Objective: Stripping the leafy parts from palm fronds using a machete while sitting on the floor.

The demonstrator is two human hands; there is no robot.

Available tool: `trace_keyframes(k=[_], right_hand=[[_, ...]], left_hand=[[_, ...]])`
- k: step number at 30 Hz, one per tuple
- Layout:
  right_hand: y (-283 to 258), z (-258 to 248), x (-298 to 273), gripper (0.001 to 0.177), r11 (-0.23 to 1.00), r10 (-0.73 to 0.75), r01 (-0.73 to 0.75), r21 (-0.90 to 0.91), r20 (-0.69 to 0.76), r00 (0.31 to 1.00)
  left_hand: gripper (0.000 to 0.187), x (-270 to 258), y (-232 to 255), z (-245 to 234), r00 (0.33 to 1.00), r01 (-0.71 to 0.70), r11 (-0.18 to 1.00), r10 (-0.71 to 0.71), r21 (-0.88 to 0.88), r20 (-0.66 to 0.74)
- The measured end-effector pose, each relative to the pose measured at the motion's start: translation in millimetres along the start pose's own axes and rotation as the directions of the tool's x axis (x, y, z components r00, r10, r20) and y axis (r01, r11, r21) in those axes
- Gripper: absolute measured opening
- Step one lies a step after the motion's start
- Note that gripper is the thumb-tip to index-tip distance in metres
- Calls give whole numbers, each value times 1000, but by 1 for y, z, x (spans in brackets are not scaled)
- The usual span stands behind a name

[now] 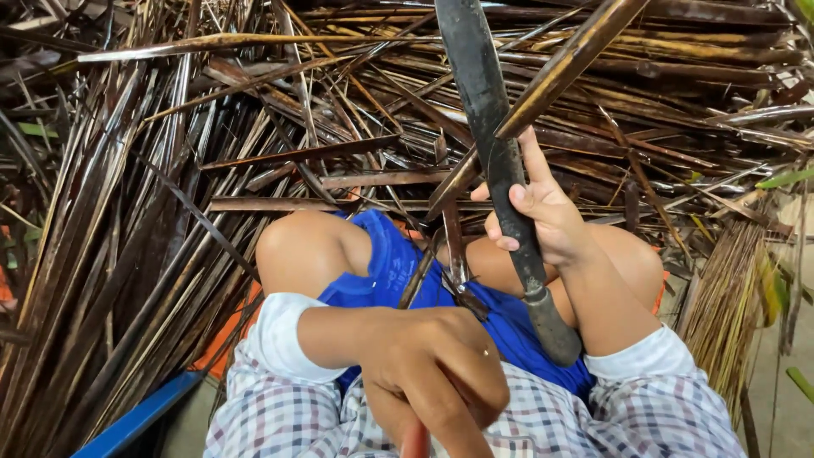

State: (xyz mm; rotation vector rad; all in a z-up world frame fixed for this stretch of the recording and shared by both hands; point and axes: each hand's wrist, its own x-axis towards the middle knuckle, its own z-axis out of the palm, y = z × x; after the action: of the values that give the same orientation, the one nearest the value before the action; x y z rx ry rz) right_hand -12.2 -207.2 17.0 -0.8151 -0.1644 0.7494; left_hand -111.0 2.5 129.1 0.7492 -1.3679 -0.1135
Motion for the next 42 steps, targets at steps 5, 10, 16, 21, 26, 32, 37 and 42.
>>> trace_keyframes(k=[5,10,16,21,26,32,37,42], right_hand=[[10,-21,6,79,994,-98,90,63,134,986],[13,-14,5,80,991,-127,120,58,118,985],[19,-11,4,79,991,-130,126,33,152,980],[20,5,2,79,992,-123,121,21,159,980],[27,6,4,76,992,-110,118,-44,158,981],[28,8,3,76,984,-129,143,-103,129,983],[21,13,2,76,979,-147,160,-125,104,984],[7,7,-1,76,971,-184,190,-145,55,981]], left_hand=[[32,-28,-6,-52,866,371,799,-113,473,-488],[35,-76,-50,-104,517,786,577,-419,221,-746],[41,-106,-102,-105,484,684,724,-540,-88,-688],[31,-111,-110,-108,512,668,743,-419,41,-750],[9,-126,-128,-108,371,634,758,-474,-156,-798],[3,-121,-120,-107,330,698,711,-424,-85,-843],[8,-88,-87,-98,361,770,638,-416,15,-835],[16,-79,-68,-103,439,812,571,-462,120,-771]])
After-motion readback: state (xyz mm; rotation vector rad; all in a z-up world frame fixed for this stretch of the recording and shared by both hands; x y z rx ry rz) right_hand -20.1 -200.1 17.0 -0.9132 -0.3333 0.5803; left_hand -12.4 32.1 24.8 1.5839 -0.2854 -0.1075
